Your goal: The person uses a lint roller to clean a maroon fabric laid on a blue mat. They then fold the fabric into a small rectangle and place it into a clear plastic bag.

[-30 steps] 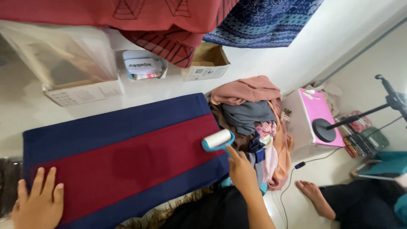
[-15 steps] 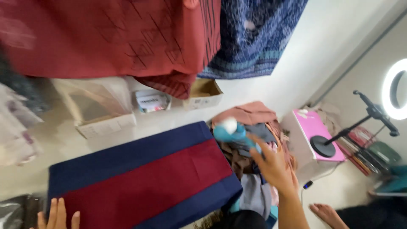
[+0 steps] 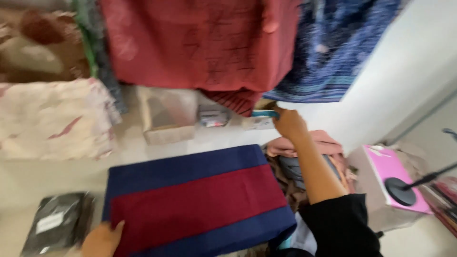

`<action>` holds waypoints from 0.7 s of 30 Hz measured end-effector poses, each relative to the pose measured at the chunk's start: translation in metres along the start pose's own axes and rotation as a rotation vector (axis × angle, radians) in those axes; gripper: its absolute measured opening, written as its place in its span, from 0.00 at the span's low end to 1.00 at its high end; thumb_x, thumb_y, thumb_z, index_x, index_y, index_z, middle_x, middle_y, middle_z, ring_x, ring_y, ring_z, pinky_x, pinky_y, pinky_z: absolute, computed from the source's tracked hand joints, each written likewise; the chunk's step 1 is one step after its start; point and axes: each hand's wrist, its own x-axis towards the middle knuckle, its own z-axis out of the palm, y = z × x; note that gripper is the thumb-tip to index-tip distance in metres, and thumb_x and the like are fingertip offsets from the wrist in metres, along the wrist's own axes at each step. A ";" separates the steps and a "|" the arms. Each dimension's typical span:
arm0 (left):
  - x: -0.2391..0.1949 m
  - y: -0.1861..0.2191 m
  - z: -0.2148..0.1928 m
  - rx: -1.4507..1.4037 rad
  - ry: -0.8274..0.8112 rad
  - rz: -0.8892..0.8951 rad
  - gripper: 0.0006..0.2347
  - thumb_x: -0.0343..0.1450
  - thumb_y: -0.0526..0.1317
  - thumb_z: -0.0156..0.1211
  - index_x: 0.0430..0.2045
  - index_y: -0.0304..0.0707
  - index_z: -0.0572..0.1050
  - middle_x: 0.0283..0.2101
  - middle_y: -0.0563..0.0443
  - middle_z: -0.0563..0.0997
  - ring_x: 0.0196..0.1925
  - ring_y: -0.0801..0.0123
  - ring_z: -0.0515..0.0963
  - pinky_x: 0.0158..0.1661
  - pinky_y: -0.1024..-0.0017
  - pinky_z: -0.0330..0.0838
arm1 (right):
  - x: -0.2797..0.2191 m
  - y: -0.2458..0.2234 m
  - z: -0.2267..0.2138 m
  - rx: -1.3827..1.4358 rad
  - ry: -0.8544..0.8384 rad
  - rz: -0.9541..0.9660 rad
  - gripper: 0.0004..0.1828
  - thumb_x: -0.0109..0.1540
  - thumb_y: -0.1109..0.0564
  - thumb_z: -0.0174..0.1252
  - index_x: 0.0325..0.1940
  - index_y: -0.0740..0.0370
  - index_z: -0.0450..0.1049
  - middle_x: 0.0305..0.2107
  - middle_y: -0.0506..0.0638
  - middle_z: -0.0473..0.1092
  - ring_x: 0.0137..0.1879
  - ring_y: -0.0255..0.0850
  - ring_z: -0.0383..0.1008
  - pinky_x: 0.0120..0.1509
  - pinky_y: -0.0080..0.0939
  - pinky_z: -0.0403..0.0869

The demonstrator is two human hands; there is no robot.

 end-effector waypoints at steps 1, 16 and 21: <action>-0.003 -0.002 -0.007 -0.038 0.017 0.090 0.27 0.67 0.66 0.52 0.38 0.42 0.83 0.40 0.40 0.87 0.45 0.48 0.86 0.46 0.60 0.80 | 0.015 0.020 0.027 -0.054 0.092 -0.092 0.21 0.61 0.47 0.55 0.58 0.50 0.75 0.38 0.67 0.77 0.40 0.71 0.75 0.44 0.68 0.73; -0.106 0.018 -0.157 -1.210 -0.360 0.175 0.20 0.74 0.35 0.59 0.63 0.48 0.73 0.73 0.39 0.63 0.63 0.44 0.74 0.58 0.48 0.70 | -0.243 -0.164 0.163 0.249 -0.168 -0.624 0.28 0.71 0.41 0.47 0.73 0.50 0.63 0.67 0.55 0.62 0.72 0.56 0.60 0.74 0.64 0.54; -0.127 0.031 -0.178 -1.354 -0.304 0.215 0.25 0.72 0.33 0.57 0.68 0.42 0.67 0.75 0.39 0.58 0.63 0.49 0.70 0.62 0.50 0.65 | -0.233 -0.197 0.159 0.123 -0.439 -0.445 0.40 0.71 0.30 0.36 0.82 0.51 0.48 0.77 0.58 0.47 0.81 0.57 0.42 0.79 0.74 0.37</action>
